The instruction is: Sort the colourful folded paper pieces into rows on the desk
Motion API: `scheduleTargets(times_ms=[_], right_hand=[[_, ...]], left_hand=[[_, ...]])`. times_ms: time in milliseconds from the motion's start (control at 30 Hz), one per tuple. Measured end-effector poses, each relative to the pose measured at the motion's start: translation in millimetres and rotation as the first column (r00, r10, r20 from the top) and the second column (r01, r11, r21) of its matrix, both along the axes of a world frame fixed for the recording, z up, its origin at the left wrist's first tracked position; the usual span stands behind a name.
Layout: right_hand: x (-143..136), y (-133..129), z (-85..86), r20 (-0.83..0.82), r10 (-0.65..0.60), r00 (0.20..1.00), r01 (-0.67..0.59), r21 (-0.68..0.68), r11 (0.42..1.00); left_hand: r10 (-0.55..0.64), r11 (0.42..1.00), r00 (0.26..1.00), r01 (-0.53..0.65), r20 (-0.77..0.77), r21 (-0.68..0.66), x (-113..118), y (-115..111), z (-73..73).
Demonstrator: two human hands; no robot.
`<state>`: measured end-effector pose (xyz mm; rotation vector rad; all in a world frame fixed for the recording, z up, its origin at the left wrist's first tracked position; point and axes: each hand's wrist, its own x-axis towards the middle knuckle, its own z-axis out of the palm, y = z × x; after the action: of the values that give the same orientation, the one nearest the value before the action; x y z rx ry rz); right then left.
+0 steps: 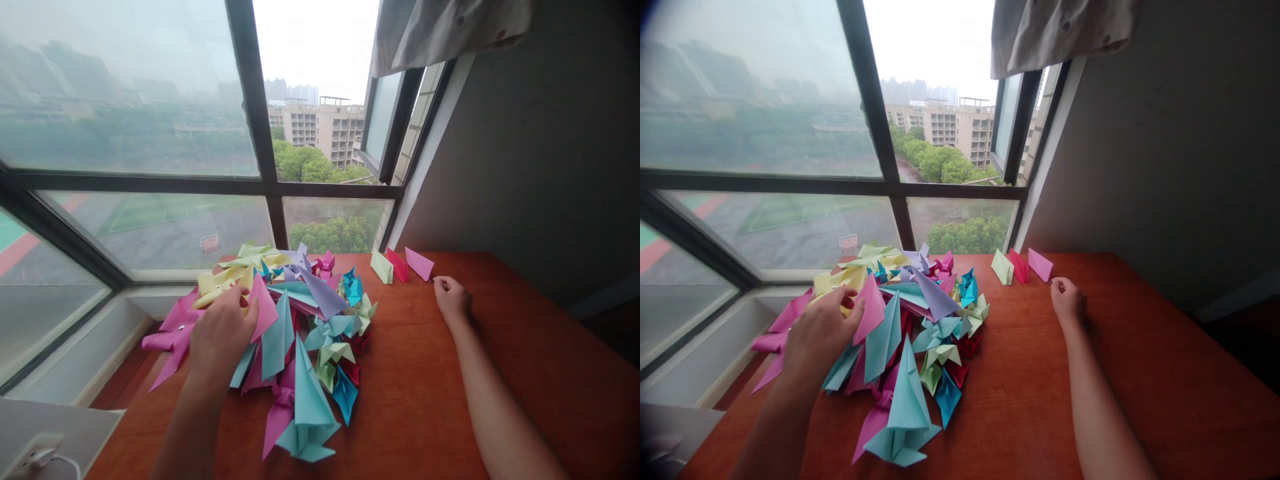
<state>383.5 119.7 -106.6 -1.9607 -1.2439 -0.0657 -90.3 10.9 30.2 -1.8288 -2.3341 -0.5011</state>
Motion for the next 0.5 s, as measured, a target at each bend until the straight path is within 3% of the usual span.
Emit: scheduleTargets(times_ms=[167, 267, 333, 400, 500], right_hand=[[-9, -4, 8.7, -0.013, 0.022, 1.0, -0.022, 0.054, 0.998], [-20, -6, 20.2, -0.013, 0.037, 0.999, -0.035, 0.104, 0.994], [-33, -8, 30.6, -0.007, 0.058, 0.998, -0.056, 0.138, 0.989], [-52, -14, 42.9, -0.003, 0.1, 0.995, -0.098, 0.18, 0.979], [-94, -30, 61.8, -0.008, 0.272, 0.962, -0.258, 0.287, 0.922]], left_hand=[[0.01, 1.0, 1.0, -0.01, 0.02, 0.029, -2, 1, -2.1], [0.009, 0.98, 0.992, -0.033, 0.123, 0.197, 1, -1, 0.0], [-0.048, 0.938, 0.957, -0.056, 0.288, 0.342, 4, -2, 1.8], [-0.179, 0.899, 0.839, -0.073, 0.515, 0.432, 10, -3, 3.6], [-0.342, 0.898, 0.537, -0.056, 0.772, 0.436, 23, -6, 5.4]])
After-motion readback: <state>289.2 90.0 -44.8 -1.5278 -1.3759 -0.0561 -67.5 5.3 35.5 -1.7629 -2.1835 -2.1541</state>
